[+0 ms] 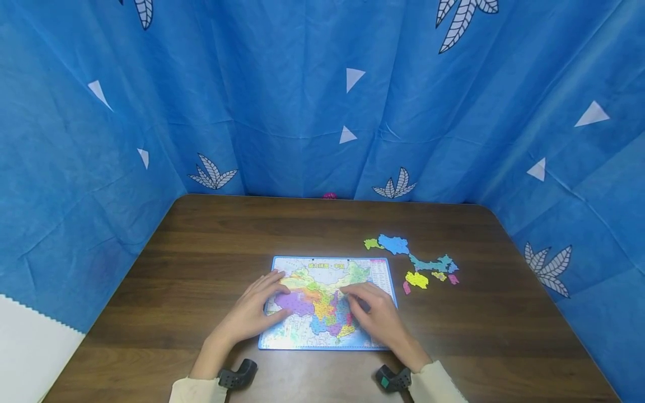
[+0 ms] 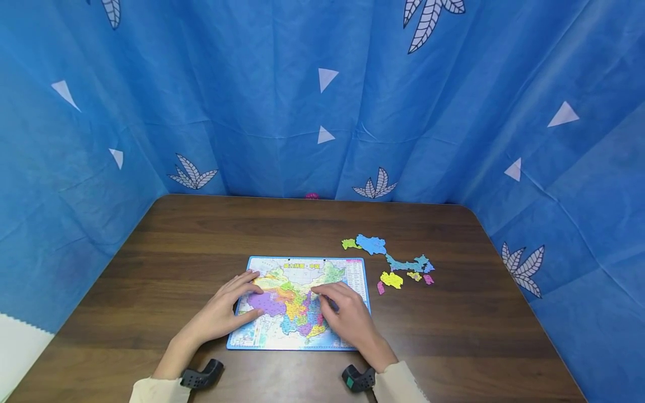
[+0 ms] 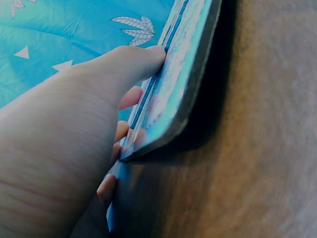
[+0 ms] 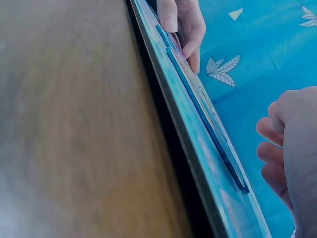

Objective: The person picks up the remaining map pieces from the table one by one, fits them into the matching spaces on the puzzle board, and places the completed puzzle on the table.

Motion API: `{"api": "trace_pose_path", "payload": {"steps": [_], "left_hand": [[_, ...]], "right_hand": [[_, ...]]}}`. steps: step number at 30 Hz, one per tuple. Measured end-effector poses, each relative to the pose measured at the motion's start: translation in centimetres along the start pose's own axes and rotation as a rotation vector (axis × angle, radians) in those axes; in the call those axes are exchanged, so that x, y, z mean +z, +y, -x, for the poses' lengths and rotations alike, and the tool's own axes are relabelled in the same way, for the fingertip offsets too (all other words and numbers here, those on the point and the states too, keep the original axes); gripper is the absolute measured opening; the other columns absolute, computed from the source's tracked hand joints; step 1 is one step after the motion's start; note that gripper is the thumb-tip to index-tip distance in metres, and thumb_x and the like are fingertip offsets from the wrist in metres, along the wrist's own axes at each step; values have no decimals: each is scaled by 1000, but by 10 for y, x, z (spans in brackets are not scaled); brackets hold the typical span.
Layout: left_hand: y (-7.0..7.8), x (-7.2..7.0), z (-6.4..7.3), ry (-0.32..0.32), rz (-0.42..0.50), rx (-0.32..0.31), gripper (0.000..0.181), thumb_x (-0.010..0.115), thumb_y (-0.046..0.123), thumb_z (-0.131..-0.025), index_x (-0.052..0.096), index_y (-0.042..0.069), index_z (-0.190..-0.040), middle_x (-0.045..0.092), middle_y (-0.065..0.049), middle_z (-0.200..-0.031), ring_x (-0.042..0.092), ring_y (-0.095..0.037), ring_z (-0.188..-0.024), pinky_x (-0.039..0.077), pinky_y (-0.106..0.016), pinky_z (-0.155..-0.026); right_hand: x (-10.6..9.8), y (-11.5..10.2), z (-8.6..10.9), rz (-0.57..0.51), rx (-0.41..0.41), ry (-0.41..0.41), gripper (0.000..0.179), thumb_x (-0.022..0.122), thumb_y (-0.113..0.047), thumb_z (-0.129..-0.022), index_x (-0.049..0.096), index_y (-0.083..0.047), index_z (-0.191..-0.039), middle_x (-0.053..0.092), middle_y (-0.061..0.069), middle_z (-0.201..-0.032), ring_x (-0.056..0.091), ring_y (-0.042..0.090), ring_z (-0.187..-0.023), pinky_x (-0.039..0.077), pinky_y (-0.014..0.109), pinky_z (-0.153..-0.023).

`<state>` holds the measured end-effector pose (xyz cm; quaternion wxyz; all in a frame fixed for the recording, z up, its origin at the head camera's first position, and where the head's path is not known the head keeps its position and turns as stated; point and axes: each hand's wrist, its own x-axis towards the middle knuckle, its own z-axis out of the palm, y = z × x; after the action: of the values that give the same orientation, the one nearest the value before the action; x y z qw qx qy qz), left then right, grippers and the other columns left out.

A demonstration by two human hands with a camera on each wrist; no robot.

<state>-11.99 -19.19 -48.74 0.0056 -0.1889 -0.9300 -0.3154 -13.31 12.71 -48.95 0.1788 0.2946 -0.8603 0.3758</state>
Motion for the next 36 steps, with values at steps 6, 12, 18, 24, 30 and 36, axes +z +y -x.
{"api": "trace_pose_path", "payload": {"steps": [6,12,18,24,30,36], "left_hand": [[1,0,-1,3,-2,7,37,81,39,-89,69,24,-120,47,-6,-160,33,-33,-154,24,-62,-123],[1,-1,0,4,-4,5,37,80,40,-89,69,23,-120,47,-7,-160,33,-35,-154,24,-62,-123],[1,-1,0,-2,-9,0,39,79,42,-90,69,24,-122,46,-6,-161,32,-36,-154,25,-63,-122],[1,-1,0,0,-9,6,39,80,40,-89,69,23,-122,46,-6,-161,32,-36,-154,24,-63,-123],[1,0,0,1,-14,3,39,81,40,-89,69,23,-122,46,-6,-161,33,-36,-154,24,-62,-123],[1,1,0,8,-14,12,39,81,40,-89,69,24,-122,46,-6,-161,33,-36,-153,25,-62,-123]], "right_hand": [[-2,4,0,-8,9,-1,29,78,-4,-89,77,-18,-114,77,-8,-112,72,10,-105,61,33,-89],[-3,11,0,-8,-31,38,30,78,2,-86,78,-14,-112,78,-4,-109,73,14,-102,61,36,-88],[-5,13,1,11,-17,43,29,79,1,-86,78,-14,-110,78,-5,-108,73,14,-102,61,36,-87],[-8,14,1,16,13,44,28,79,0,-86,78,-15,-109,78,-6,-107,73,14,-104,61,36,-88],[-9,18,2,3,-11,54,29,77,3,-86,78,-13,-110,78,-3,-106,73,16,-100,61,36,-86],[-13,21,3,20,28,57,29,77,1,-87,78,-15,-111,78,-5,-108,73,16,-104,61,38,-89]]}}
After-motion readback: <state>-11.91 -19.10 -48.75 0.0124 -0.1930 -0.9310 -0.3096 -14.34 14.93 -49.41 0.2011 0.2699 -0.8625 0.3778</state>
